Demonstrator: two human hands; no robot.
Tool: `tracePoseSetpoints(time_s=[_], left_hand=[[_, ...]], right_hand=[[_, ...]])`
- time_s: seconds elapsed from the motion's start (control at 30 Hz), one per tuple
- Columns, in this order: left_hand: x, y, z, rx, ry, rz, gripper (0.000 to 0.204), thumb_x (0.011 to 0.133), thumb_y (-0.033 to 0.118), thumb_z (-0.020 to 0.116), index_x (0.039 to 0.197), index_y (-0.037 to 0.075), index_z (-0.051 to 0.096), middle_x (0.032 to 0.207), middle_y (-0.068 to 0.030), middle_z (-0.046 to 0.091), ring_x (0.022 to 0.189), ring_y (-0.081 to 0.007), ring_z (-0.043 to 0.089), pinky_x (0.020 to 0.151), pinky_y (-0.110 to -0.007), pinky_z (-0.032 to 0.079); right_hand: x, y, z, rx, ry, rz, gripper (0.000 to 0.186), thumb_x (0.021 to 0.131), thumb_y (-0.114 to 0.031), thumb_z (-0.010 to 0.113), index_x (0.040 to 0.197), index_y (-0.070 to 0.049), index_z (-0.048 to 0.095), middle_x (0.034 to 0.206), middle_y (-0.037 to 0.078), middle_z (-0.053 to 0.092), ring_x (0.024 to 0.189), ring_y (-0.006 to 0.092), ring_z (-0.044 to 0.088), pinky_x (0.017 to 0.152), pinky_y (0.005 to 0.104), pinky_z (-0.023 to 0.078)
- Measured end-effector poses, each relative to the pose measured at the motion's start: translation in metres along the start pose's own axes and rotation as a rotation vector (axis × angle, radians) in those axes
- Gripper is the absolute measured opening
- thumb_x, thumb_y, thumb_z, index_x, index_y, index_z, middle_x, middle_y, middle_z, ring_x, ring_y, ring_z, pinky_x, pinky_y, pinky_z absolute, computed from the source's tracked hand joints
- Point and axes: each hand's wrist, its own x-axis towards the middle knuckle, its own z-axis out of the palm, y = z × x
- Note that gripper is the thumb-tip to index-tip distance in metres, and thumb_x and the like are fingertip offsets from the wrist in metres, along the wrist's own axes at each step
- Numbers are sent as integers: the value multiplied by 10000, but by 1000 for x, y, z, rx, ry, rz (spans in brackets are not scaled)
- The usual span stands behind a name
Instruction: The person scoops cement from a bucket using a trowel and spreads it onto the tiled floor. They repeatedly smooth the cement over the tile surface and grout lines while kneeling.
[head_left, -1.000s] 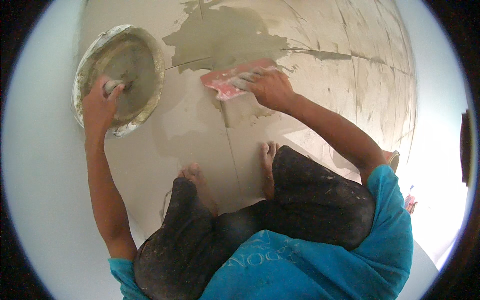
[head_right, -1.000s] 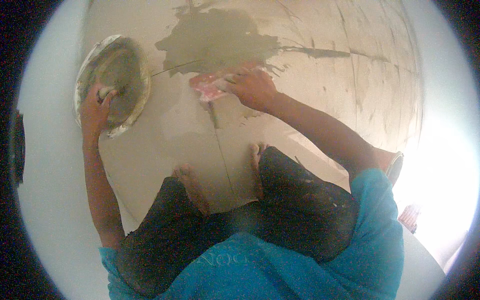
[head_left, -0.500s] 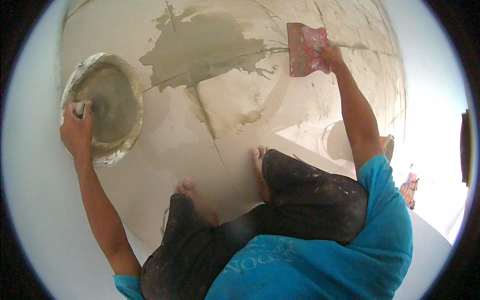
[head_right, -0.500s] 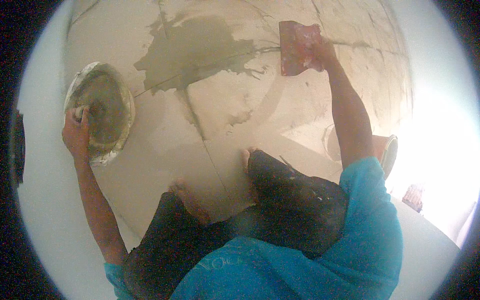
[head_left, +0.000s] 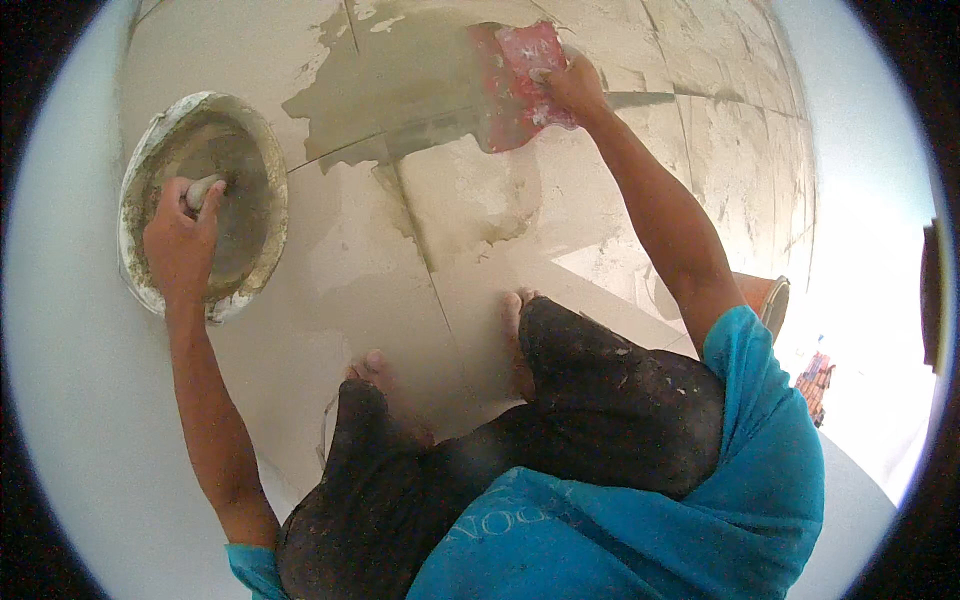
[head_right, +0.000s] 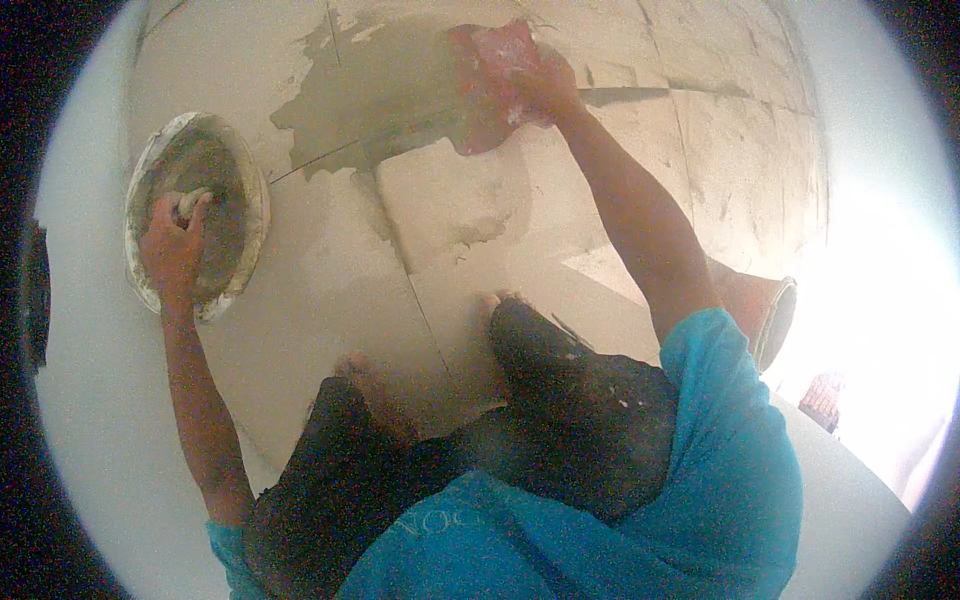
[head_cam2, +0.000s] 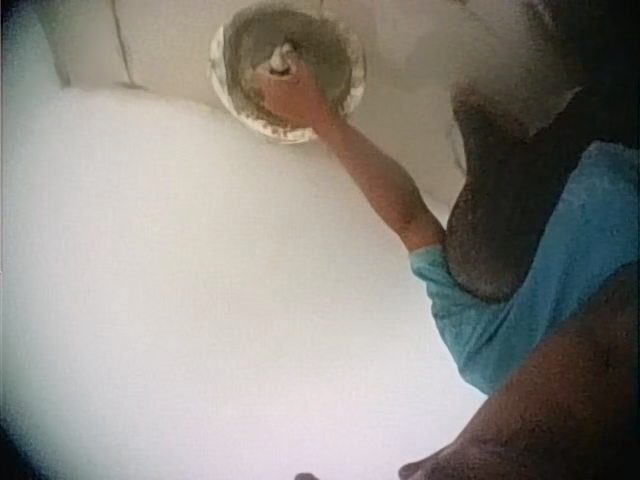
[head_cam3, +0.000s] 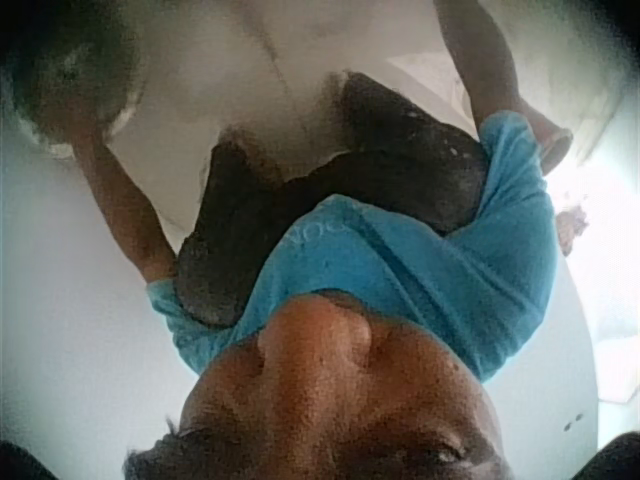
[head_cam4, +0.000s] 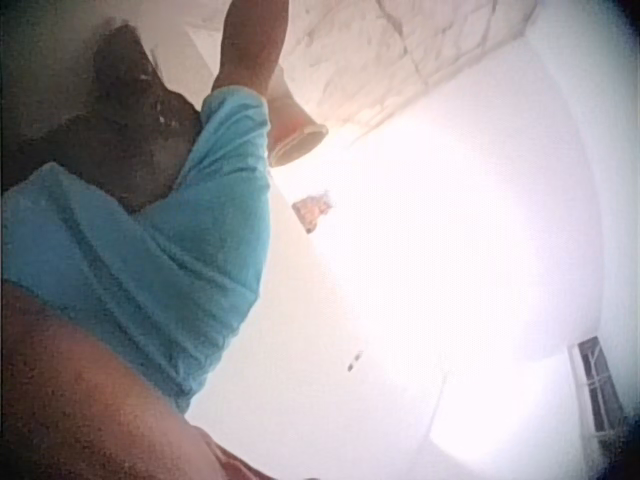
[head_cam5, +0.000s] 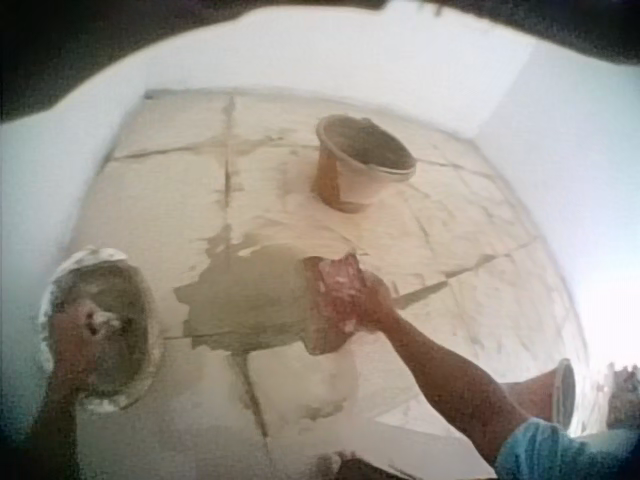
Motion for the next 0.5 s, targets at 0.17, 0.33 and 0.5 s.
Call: tracePoseSetpoints(time_s=[0.17,0.33,0.5], left_hand=[[-6,-2,-6,-9,-7,-13,320,818,349,716,882,58,598,688,-131,622,616,-311,614,588,-394,463],[-7,-20,-12,178,-65,-140,378,834,465,661,939,106,610,831,-126,679,747,-330,657,683,-423,501],[6,-51,-6,249,66,-107,389,835,488,650,960,122,608,803,-123,680,713,-345,660,641,-443,508]], right_hand=[[13,-32,6,101,26,-30,383,721,-219,676,1028,9,655,878,191,686,803,306,673,701,407,507],[25,-55,3,51,-46,11,329,752,-173,631,1020,16,655,853,175,685,741,275,671,676,395,518],[61,-1,-26,192,8,-164,352,792,-133,596,1115,5,618,868,118,670,744,209,658,618,343,536]])
